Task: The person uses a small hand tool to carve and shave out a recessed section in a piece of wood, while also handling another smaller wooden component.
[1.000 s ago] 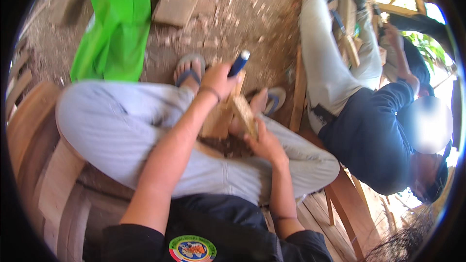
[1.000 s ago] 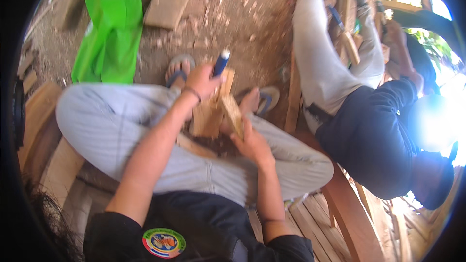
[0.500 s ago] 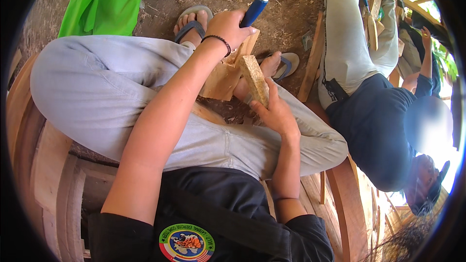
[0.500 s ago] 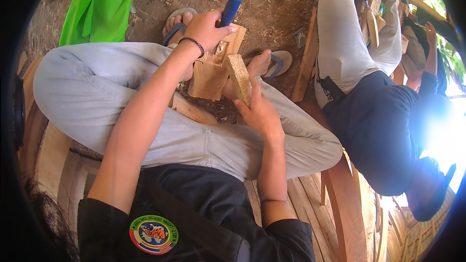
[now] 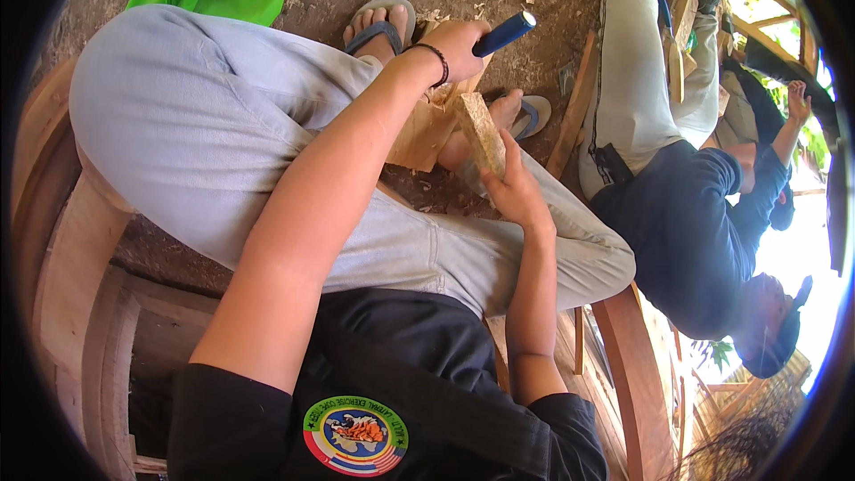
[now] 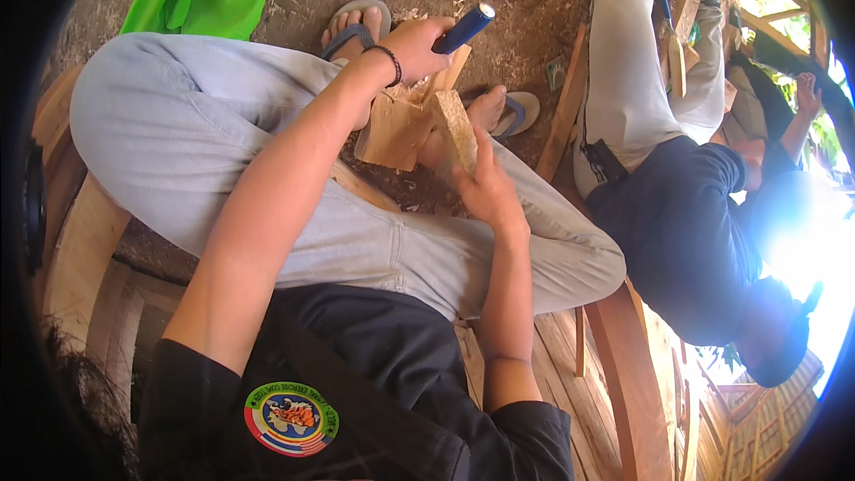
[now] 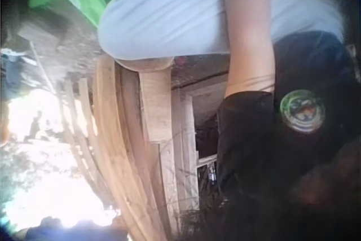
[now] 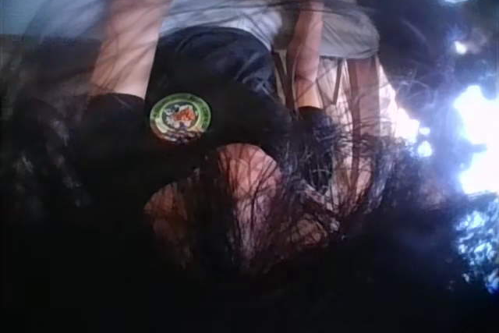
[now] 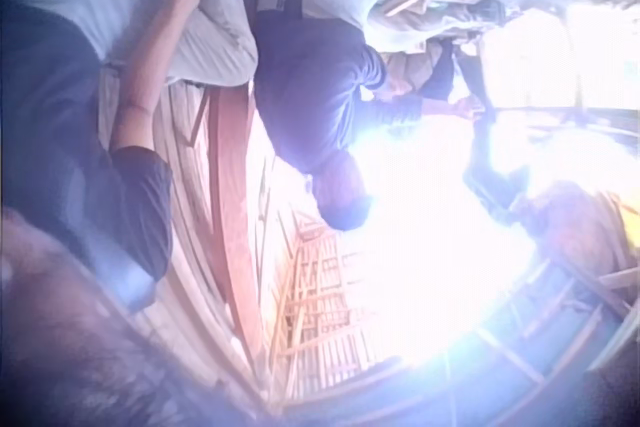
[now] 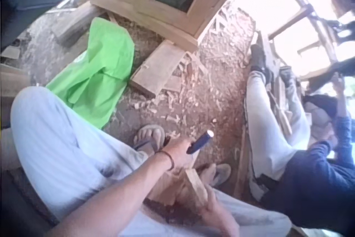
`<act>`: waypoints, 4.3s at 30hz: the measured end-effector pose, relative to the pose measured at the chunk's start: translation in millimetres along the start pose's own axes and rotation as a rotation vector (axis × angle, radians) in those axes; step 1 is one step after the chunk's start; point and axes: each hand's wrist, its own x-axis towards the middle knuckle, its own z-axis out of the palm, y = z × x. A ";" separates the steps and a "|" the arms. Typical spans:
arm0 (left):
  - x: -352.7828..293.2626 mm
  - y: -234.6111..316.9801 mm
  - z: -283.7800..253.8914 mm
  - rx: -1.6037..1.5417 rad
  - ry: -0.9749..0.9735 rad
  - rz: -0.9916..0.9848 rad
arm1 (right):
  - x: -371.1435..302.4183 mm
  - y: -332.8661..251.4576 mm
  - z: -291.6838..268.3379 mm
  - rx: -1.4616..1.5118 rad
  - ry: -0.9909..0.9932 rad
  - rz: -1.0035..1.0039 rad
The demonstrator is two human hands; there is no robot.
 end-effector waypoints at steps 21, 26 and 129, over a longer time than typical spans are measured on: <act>4.5 -15.8 9.7 0.054 0.140 0.028 | 3.9 -25.5 0.5 -0.155 -0.025 0.193; 26.8 -13.5 21.6 0.151 0.065 0.033 | 9.7 -3.6 -14.3 -0.160 0.113 0.163; -75.9 12.8 27.6 0.538 0.417 0.188 | -12.0 -73.5 -44.5 0.475 1.049 -0.736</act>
